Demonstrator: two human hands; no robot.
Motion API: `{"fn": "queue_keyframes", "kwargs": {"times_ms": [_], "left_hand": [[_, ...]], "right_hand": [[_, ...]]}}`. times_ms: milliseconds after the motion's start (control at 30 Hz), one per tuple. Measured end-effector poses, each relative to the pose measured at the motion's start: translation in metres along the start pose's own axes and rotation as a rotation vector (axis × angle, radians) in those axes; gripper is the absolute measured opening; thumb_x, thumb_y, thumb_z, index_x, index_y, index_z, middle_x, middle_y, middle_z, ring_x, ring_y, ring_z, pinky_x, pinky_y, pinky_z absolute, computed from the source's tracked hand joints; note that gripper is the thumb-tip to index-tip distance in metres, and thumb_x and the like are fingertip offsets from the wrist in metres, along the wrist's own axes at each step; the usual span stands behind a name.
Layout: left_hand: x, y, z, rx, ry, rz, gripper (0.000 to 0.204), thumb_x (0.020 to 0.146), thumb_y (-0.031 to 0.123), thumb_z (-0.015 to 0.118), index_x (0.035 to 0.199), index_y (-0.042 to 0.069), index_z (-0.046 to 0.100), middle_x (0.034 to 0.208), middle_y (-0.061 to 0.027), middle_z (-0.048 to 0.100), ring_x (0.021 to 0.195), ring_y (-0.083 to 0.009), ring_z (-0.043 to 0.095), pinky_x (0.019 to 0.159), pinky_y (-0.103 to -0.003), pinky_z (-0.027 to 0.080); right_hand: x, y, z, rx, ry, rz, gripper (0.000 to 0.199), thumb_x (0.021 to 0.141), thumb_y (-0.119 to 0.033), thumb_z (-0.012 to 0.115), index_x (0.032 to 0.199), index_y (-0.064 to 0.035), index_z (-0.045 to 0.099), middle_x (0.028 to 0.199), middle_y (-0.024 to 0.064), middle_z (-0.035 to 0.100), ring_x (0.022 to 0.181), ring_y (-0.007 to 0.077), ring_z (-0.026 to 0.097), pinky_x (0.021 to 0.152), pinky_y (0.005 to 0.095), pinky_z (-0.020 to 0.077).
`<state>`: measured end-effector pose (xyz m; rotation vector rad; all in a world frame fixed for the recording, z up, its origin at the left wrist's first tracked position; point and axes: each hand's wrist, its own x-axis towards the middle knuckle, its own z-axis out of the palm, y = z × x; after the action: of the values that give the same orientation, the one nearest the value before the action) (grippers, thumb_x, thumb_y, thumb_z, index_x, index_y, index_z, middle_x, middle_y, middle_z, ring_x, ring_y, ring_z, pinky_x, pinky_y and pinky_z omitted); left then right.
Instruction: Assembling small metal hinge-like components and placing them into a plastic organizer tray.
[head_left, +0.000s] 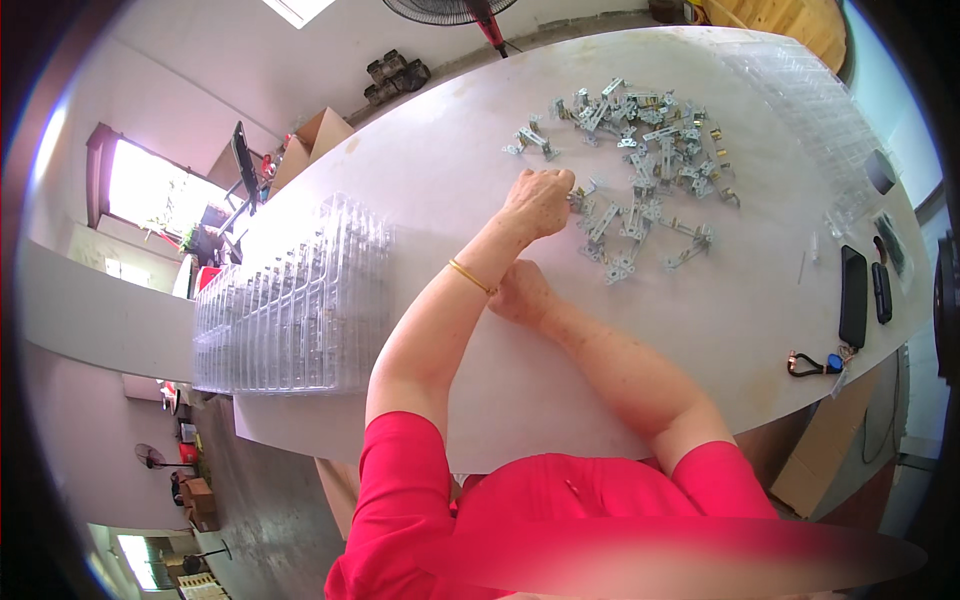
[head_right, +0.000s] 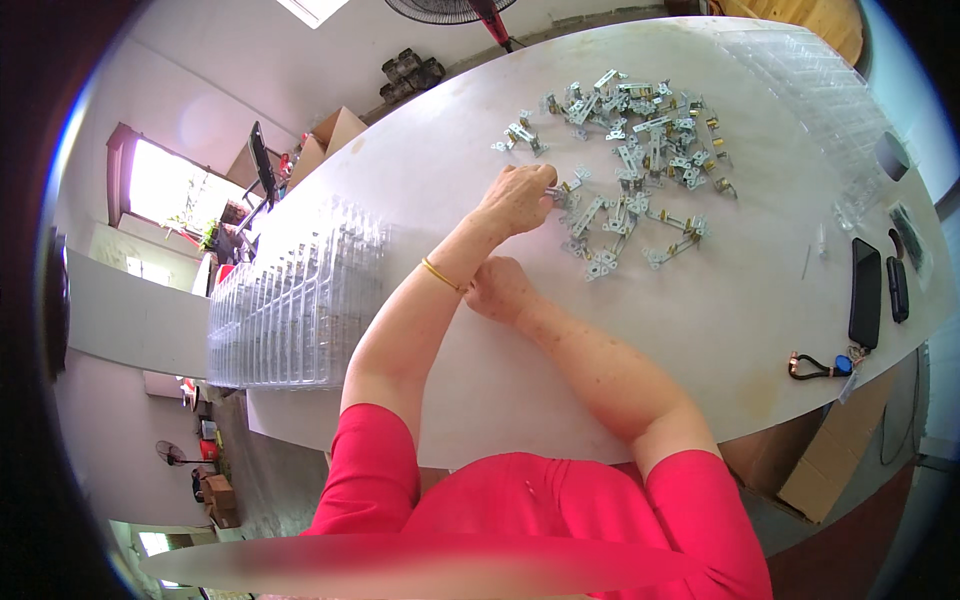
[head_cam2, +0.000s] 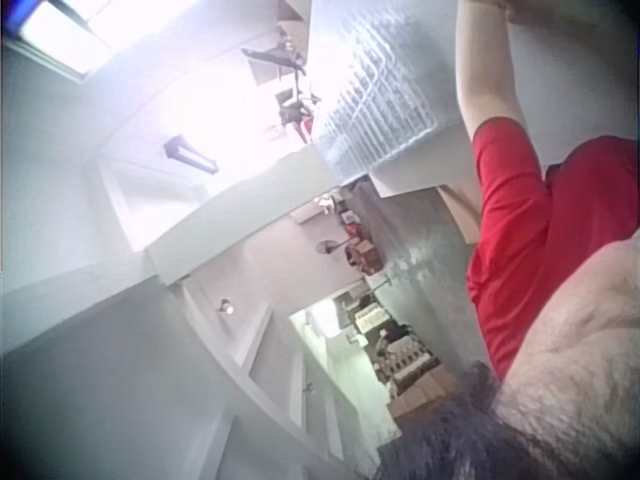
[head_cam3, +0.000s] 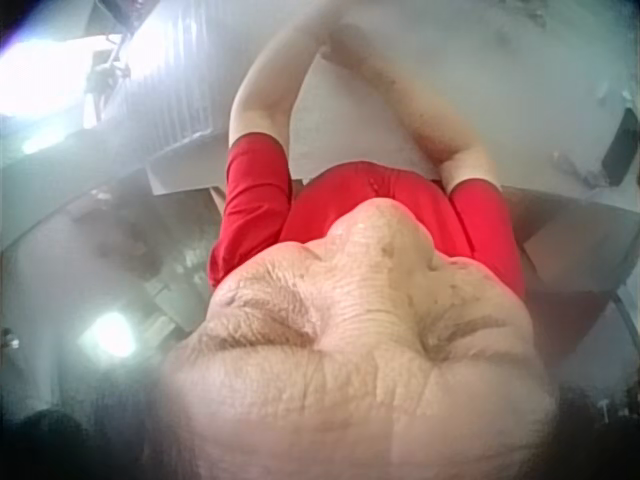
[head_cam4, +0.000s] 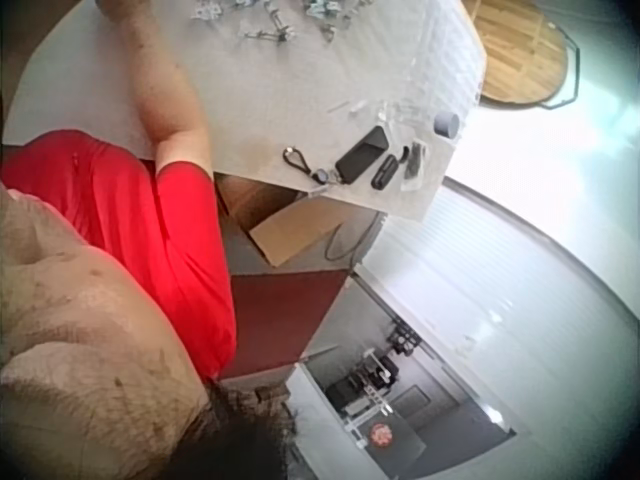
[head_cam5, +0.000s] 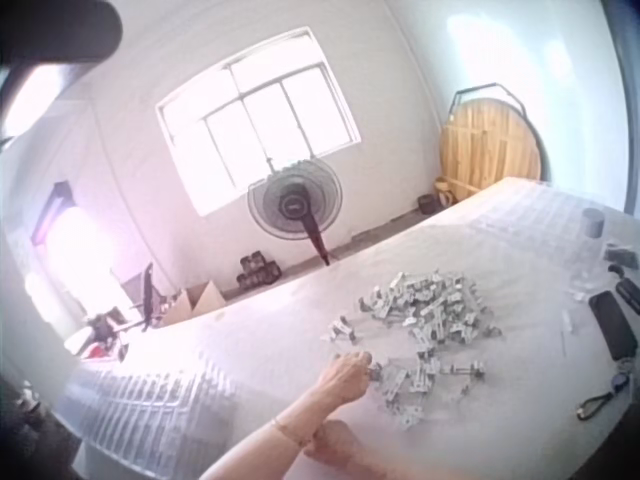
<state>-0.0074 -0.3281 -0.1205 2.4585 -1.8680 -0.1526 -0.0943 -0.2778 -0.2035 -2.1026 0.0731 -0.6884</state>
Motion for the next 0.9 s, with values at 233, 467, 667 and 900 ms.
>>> {"fn": "queue_keyframes", "kwargs": {"times_ms": [233, 467, 667, 900], "left_hand": [[-0.015, 0.008, -0.002, -0.302, 0.087, 0.039, 0.023, 0.081, 0.013, 0.061, 0.101, 0.002, 0.063, 0.094, -0.0177, 0.069, 0.093, -0.0334, 0.065, 0.088, -0.041, 0.048], [-0.033, 0.008, -0.02, -0.416, 0.152, -0.105, 0.023, 0.087, 0.014, 0.062, 0.104, 0.0, 0.062, 0.088, -0.0153, 0.069, 0.084, -0.0248, 0.067, 0.077, -0.036, 0.052], [-0.081, -0.011, -0.04, -1.051, 0.447, -0.197, 0.021, 0.094, 0.01, 0.054, 0.11, -0.005, 0.057, 0.086, -0.0101, 0.065, 0.079, -0.0164, 0.065, 0.075, -0.029, 0.053], [-0.153, -0.043, -0.009, -1.536, 0.574, -0.41, 0.026, 0.094, 0.014, 0.053, 0.11, -0.006, 0.053, 0.078, -0.0068, 0.057, 0.061, -0.0125, 0.057, 0.054, -0.027, 0.049]], "right_hand": [[0.002, 0.011, 0.006, 0.075, 0.082, -0.078, 0.013, 0.08, -0.017, 0.064, 0.085, -0.0053, 0.06, 0.075, 0.0153, 0.066, 0.069, 0.0389, 0.063, 0.059, 0.0453, 0.0487], [0.005, -0.005, -0.007, 0.012, -0.057, 0.096, 0.017, 0.085, -0.017, 0.061, 0.077, -0.0019, 0.062, 0.071, 0.0184, 0.064, 0.068, 0.0392, 0.063, 0.061, 0.0462, 0.0475], [0.006, -0.013, -0.012, 0.234, 0.102, 0.145, 0.019, 0.092, -0.02, 0.059, 0.09, -0.0016, 0.062, 0.074, 0.019, 0.064, 0.067, 0.0375, 0.063, 0.062, 0.0446, 0.0483], [0.012, -0.009, -0.018, 0.53, 0.266, 0.363, 0.015, 0.096, -0.019, 0.062, 0.092, -0.0047, 0.062, 0.065, 0.0012, 0.06, 0.06, 0.0062, 0.057, 0.055, 0.0246, 0.0456]]}}
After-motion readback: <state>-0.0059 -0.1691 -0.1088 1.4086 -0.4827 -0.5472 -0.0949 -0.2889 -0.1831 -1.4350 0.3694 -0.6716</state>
